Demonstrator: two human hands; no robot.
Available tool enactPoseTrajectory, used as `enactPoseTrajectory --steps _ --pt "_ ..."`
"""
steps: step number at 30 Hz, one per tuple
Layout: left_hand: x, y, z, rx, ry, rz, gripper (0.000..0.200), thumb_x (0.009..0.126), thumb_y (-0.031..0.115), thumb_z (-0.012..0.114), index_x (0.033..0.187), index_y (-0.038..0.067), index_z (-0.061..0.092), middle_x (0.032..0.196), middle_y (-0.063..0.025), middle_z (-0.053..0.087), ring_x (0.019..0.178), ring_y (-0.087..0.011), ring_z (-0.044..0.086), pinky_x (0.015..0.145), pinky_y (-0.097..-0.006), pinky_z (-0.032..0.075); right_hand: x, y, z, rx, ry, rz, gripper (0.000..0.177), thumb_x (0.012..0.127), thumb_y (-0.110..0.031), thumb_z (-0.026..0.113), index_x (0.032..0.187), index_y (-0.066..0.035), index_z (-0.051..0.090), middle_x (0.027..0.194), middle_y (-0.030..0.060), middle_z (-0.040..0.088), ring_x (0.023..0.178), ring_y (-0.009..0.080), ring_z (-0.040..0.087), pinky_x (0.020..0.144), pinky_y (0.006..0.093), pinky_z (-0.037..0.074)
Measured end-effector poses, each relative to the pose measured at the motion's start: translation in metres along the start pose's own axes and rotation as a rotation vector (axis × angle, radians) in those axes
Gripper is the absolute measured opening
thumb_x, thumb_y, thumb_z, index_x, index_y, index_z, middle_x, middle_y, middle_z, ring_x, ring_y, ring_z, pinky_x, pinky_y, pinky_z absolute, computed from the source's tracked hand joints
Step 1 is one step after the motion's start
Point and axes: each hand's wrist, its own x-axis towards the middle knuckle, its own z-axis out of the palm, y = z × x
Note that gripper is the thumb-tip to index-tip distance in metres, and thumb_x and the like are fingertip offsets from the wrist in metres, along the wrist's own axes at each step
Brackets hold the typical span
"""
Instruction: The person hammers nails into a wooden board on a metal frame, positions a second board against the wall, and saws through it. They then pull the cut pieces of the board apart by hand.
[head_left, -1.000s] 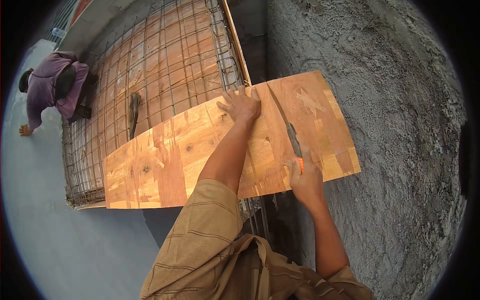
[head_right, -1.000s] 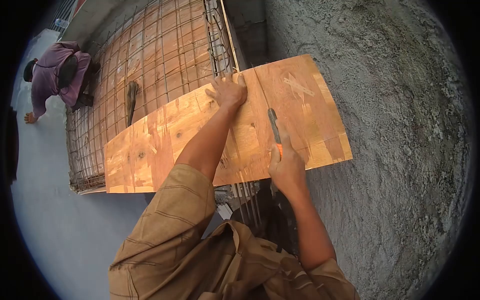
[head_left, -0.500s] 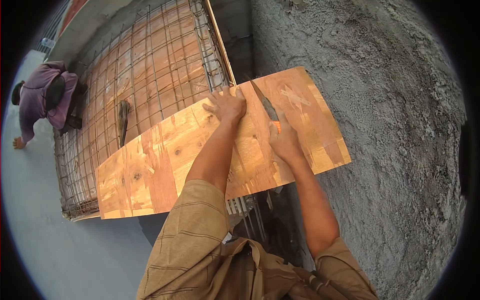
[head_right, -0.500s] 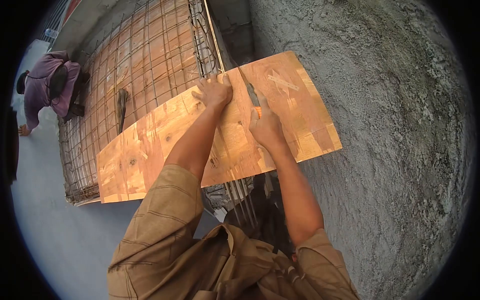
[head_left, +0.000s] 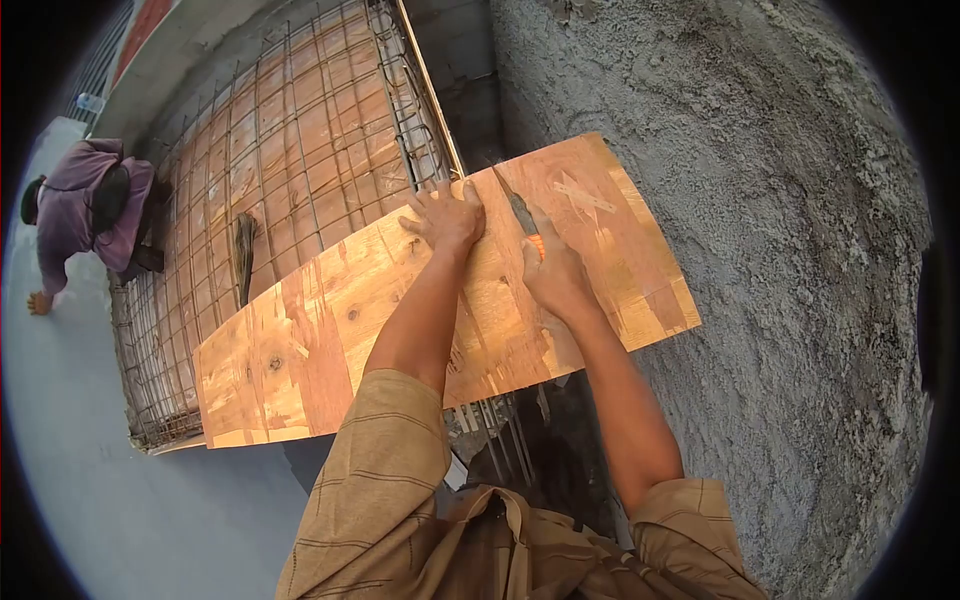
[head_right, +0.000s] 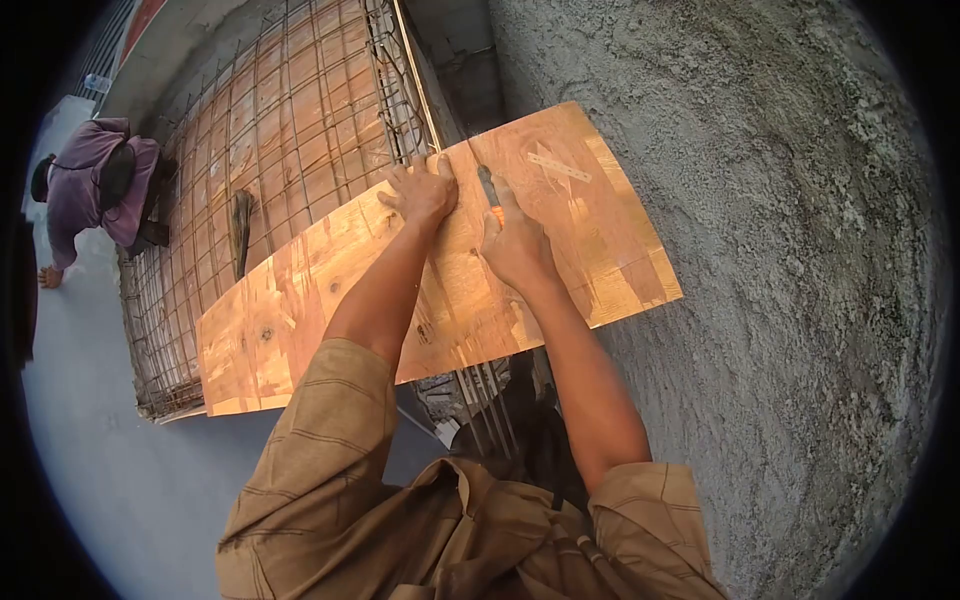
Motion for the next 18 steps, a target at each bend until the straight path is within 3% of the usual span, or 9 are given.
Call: enactPoseTrajectory --steps 3,5,7,12,15,17,18 --pt "-0.003 0.003 -0.011 -0.019 -0.082 0.011 0.061 0.101 0.053 0.038 0.149 0.017 0.047 0.162 -0.0186 0.028 0.155 -0.0346 0.010 0.120 -0.0662 0.004 -0.111 -0.007 -0.048 0.078 -0.026 0.038 0.061 0.099 -0.016 0.056 0.155 -0.014 0.033 0.104 0.0331 0.068 0.096 0.0546 0.064 0.083 0.0551 0.053" --pt "-0.005 0.001 -0.009 -0.011 -0.054 0.014 0.062 0.101 0.054 0.038 0.149 0.017 0.048 0.160 -0.0203 0.031 0.154 -0.0351 0.012 0.120 -0.0657 0.004 -0.192 -0.011 -0.084 0.100 0.045 -0.134 0.058 0.100 -0.018 0.053 0.154 -0.008 0.034 0.121 0.0384 0.061 0.112 0.0551 0.059 0.094 0.0514 0.051" --pt "-0.003 0.003 -0.010 0.037 -0.059 -0.007 0.062 0.101 0.055 0.038 0.149 0.017 0.048 0.159 -0.0196 0.034 0.154 -0.0350 0.013 0.121 -0.0654 0.004 -0.178 -0.009 -0.079 0.109 0.015 -0.085 0.059 0.099 -0.016 0.054 0.154 -0.010 0.034 0.109 0.0354 0.065 0.101 0.0539 0.063 0.087 0.0542 0.052" --pt "0.003 0.005 -0.013 0.004 -0.009 -0.001 0.061 0.100 0.054 0.040 0.148 0.016 0.049 0.158 -0.0175 0.035 0.153 -0.0343 0.015 0.121 -0.0647 0.005 0.003 0.003 -0.003 -0.019 -0.034 0.025 0.056 0.097 -0.017 0.054 0.150 -0.007 0.037 0.100 0.0355 0.067 0.094 0.0530 0.065 0.082 0.0580 0.053" --pt "-0.004 0.004 -0.003 0.012 -0.032 -0.001 0.062 0.100 0.053 0.041 0.149 0.017 0.048 0.159 -0.0171 0.035 0.154 -0.0333 0.015 0.121 -0.0642 0.005 -0.087 -0.009 -0.042 0.043 -0.125 0.095 0.057 0.097 -0.016 0.054 0.151 -0.007 0.037 0.101 0.0351 0.067 0.099 0.0520 0.065 0.083 0.0571 0.053" --pt "0.001 0.002 0.001 0.009 0.021 -0.013 0.062 0.100 0.053 0.041 0.150 0.017 0.047 0.159 -0.0166 0.034 0.154 -0.0327 0.014 0.121 -0.0639 0.005 -0.164 -0.003 -0.070 0.101 0.007 -0.071 0.058 0.097 -0.015 0.054 0.152 -0.008 0.036 0.097 0.0346 0.067 0.095 0.0522 0.065 0.081 0.0584 0.052" --pt "-0.002 0.007 -0.013 0.027 -0.082 -0.032 0.062 0.100 0.053 0.041 0.151 0.017 0.046 0.160 -0.0160 0.033 0.154 -0.0329 0.013 0.121 -0.0641 0.005 -0.182 -0.001 -0.078 0.123 0.046 -0.136 0.059 0.098 -0.015 0.054 0.152 -0.008 0.035 0.095 0.0343 0.067 0.094 0.0523 0.065 0.080 0.0589 0.052"
